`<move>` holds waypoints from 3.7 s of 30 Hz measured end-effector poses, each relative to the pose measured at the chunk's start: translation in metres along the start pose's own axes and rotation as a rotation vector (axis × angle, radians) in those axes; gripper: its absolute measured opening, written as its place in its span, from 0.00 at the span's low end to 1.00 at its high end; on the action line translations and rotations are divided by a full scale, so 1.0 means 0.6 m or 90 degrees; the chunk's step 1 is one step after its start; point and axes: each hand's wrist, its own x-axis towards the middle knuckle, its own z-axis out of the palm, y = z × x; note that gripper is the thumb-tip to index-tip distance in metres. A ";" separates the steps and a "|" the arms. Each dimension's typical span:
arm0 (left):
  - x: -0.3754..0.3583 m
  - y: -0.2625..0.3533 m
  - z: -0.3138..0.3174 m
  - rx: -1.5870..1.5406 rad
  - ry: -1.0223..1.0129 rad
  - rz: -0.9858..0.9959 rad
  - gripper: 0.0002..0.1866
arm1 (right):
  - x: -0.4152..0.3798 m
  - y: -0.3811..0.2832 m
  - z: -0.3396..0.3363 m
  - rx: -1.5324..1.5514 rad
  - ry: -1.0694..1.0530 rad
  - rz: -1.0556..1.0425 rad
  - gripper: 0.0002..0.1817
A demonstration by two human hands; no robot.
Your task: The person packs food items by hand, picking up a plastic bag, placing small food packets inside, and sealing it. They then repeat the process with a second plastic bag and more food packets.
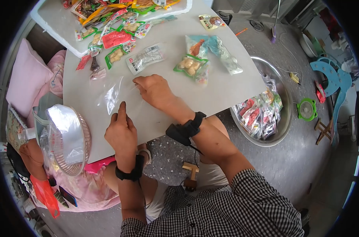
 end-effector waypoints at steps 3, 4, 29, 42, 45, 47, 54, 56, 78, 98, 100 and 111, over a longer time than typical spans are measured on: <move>-0.008 -0.008 0.001 -0.012 0.025 0.036 0.23 | 0.008 0.003 0.007 0.043 -0.005 -0.028 0.06; -0.009 -0.008 0.004 -0.014 0.033 0.057 0.24 | 0.009 0.005 0.010 0.053 -0.012 -0.032 0.07; 0.002 -0.034 0.010 -0.022 -0.012 -0.002 0.20 | -0.015 0.064 -0.119 -0.006 0.130 0.132 0.15; 0.005 -0.033 0.004 -0.023 0.013 0.000 0.21 | -0.008 0.126 -0.171 -0.304 0.209 0.381 0.34; 0.003 -0.036 0.005 -0.023 0.015 0.001 0.20 | 0.000 0.141 -0.160 -0.274 0.242 0.343 0.32; 0.002 -0.037 0.006 -0.023 0.015 0.005 0.20 | 0.000 0.133 -0.161 -0.263 0.222 0.365 0.28; -0.001 -0.044 0.010 -0.016 0.023 0.009 0.20 | -0.010 0.090 -0.199 0.145 0.081 0.425 0.17; -0.001 -0.042 0.009 -0.006 0.006 -0.002 0.20 | -0.014 0.090 -0.195 0.226 0.098 0.437 0.15; -0.007 -0.026 0.037 -0.008 0.007 0.006 0.24 | -0.028 -0.044 -0.071 0.600 0.131 0.345 0.11; -0.001 -0.033 0.030 -0.029 0.064 0.038 0.23 | -0.051 -0.051 -0.016 0.764 0.099 0.360 0.12; 0.000 -0.034 0.032 -0.047 0.044 0.012 0.24 | -0.059 -0.056 0.002 0.793 0.069 0.365 0.13; -0.003 -0.049 0.032 0.001 0.045 0.060 0.21 | -0.039 -0.050 -0.059 0.428 -0.121 0.418 0.18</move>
